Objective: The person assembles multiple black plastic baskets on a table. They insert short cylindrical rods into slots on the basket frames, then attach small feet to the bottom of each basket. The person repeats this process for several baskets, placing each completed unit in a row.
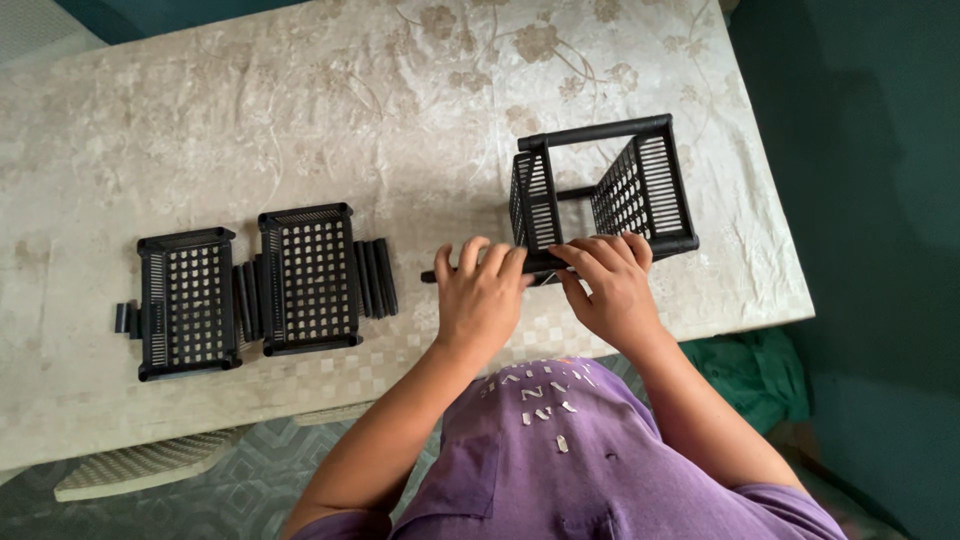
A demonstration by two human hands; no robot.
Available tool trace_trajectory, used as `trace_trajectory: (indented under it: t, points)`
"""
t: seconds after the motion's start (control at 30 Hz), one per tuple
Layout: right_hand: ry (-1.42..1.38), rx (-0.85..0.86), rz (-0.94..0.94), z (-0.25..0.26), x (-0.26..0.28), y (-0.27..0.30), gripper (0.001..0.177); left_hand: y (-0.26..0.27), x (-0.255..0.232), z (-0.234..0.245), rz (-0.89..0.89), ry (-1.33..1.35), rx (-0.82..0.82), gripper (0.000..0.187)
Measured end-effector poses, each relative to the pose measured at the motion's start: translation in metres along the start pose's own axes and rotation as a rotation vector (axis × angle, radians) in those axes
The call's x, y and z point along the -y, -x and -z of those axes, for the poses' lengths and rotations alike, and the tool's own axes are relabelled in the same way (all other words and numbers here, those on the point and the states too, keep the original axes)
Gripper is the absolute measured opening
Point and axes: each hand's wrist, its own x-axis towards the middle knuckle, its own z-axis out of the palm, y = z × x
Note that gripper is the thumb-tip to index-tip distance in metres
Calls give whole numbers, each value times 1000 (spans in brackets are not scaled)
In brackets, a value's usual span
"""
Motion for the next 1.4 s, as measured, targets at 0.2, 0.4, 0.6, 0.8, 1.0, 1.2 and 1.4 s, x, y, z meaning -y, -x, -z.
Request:
trace_trajectory:
  t: [0.2, 0.4, 0.6, 0.8, 1.0, 1.2, 1.4]
  points:
    - [23, -1, -1, 0, 1, 0, 29, 1, 1, -2, 15, 82, 17, 32]
    - [25, -4, 1, -1, 1, -1, 30, 2, 7, -12, -17, 185, 60, 29]
    - [37, -6, 3, -2, 2, 1, 30, 3, 8, -13, -24, 156, 23, 46]
    - [35, 3, 10, -1, 1, 0, 30, -3, 16, -14, -32, 215, 137, 24]
    - [38, 1, 12, -3, 2, 1, 30, -4, 15, -7, 40, 259, 129, 33]
    - [63, 8, 7, -3, 3, 1, 31, 0, 26, -9, 11, 262, 265, 22]
    - [63, 8, 0, -2, 6, -2, 31, 5, 30, -15, 44, 322, 272, 31]
